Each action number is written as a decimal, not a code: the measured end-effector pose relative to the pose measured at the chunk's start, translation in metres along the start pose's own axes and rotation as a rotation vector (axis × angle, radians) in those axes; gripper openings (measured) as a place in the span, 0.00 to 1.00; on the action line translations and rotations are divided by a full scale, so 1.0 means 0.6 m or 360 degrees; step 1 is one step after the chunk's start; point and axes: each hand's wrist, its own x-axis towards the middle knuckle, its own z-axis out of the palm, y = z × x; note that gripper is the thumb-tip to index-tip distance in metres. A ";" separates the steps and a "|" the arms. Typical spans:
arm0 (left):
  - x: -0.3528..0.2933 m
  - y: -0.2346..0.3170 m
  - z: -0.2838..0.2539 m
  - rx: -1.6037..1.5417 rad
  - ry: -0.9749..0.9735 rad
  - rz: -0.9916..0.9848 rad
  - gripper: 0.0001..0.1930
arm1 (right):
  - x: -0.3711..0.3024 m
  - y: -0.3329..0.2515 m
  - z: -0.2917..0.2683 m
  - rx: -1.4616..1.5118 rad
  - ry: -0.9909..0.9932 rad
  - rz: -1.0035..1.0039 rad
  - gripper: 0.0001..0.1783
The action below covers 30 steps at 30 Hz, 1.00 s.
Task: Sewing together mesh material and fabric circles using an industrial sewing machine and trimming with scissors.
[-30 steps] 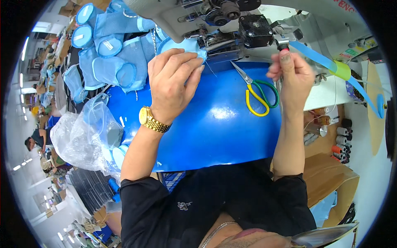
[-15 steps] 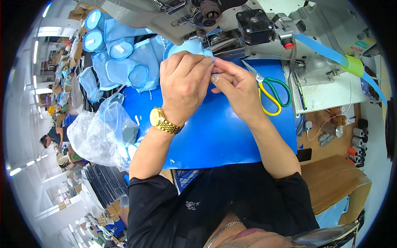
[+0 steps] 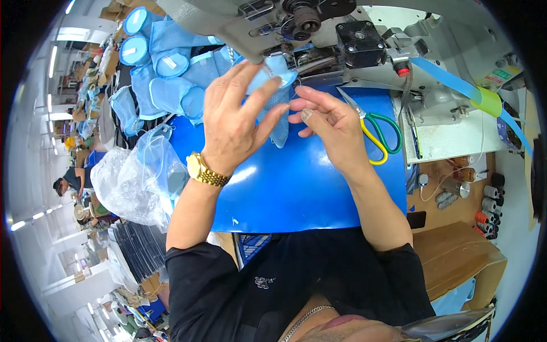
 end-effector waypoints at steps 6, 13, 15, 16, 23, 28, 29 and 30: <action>0.001 -0.011 0.024 -0.0343 0.0051 0.0387 0.15 | 0.001 0.009 0.017 0.0157 -0.0020 -0.0050 0.24; 0.001 0.022 0.036 -0.0272 0.0144 0.0274 0.12 | 0.008 0.007 0.008 0.0158 -0.0018 -0.0001 0.24; 0.004 0.030 0.040 -0.0269 0.0143 0.0223 0.11 | 0.012 0.004 0.007 0.0178 -0.0017 0.0001 0.24; 0.004 0.033 0.041 -0.0269 0.0140 0.0177 0.11 | 0.014 0.002 0.006 0.0188 -0.0012 0.0013 0.23; 0.009 0.038 0.053 -0.0213 0.0201 0.0048 0.08 | 0.019 0.010 0.008 0.0312 -0.0041 -0.0005 0.21; 0.018 0.037 0.039 -0.0222 0.0165 0.0004 0.09 | 0.018 0.006 0.008 0.0360 -0.0003 0.0052 0.21; 0.019 0.035 0.033 -0.0236 0.0144 -0.0004 0.10 | 0.019 0.005 0.004 0.0334 0.0003 0.0060 0.22; 0.015 0.031 0.031 -0.0212 0.0162 -0.0025 0.12 | 0.018 0.004 0.000 0.0332 0.0011 0.0057 0.22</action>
